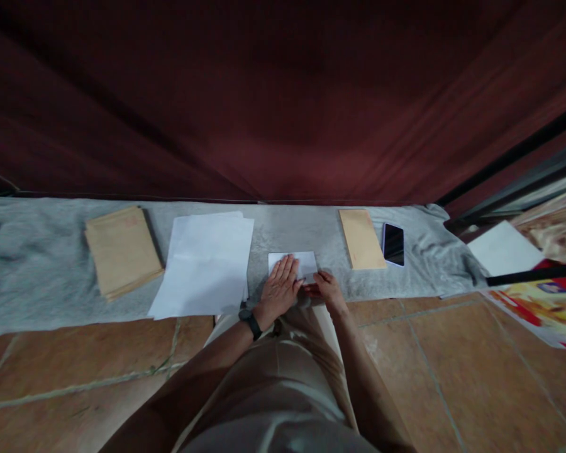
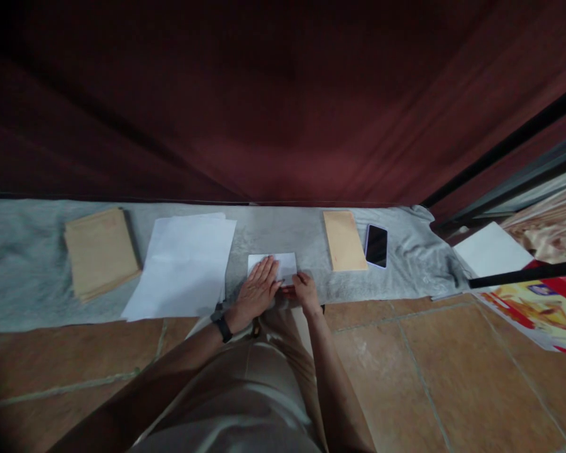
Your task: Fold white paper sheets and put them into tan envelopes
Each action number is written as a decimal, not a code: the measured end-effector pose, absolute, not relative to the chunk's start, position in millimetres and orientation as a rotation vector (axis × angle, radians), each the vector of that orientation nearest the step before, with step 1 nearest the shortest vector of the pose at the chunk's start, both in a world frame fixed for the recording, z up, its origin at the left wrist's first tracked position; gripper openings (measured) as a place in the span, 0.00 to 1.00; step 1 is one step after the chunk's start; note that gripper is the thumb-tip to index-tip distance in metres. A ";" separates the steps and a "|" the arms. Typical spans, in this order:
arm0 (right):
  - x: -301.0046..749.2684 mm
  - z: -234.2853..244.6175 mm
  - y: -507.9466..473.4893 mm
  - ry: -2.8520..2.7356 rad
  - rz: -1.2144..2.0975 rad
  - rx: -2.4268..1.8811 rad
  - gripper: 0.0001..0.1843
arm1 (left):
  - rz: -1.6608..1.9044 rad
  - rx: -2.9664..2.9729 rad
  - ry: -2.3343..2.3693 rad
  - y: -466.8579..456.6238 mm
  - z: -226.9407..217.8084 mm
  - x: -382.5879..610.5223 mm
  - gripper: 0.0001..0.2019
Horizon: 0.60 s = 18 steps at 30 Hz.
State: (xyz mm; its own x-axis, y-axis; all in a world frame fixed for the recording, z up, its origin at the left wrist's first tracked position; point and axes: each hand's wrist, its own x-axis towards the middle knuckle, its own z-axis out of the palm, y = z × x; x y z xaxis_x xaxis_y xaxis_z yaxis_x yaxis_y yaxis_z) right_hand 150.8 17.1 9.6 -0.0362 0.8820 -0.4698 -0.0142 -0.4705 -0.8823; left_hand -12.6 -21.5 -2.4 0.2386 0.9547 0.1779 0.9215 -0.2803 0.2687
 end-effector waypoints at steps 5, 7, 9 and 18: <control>152.9 14.2 16.4 -0.839 1.677 -1.603 0.04 | 0.318 2.415 1.863 -27.4 2.3 -25.2 0.31; 153.1 16.5 16.3 -0.808 1.698 -1.620 0.03 | 0.281 2.409 1.884 -29.5 3.8 -29.0 0.32; 153.2 18.1 16.2 -0.805 1.704 -1.625 0.03 | 0.256 2.399 1.904 -31.4 5.1 -31.8 0.34; 155.0 19.4 14.2 -0.809 1.708 -1.631 0.08 | 0.150 2.337 1.979 -37.9 9.5 -39.3 0.41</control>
State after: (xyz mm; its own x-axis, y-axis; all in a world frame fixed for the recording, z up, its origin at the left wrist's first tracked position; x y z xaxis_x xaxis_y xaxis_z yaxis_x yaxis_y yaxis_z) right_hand 155.0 14.2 19.4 -0.0308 0.7925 -0.6091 -0.0309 -0.6098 -0.7919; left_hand -39.3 -37.9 9.5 0.1633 0.9862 0.0259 0.9789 -0.1652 0.1203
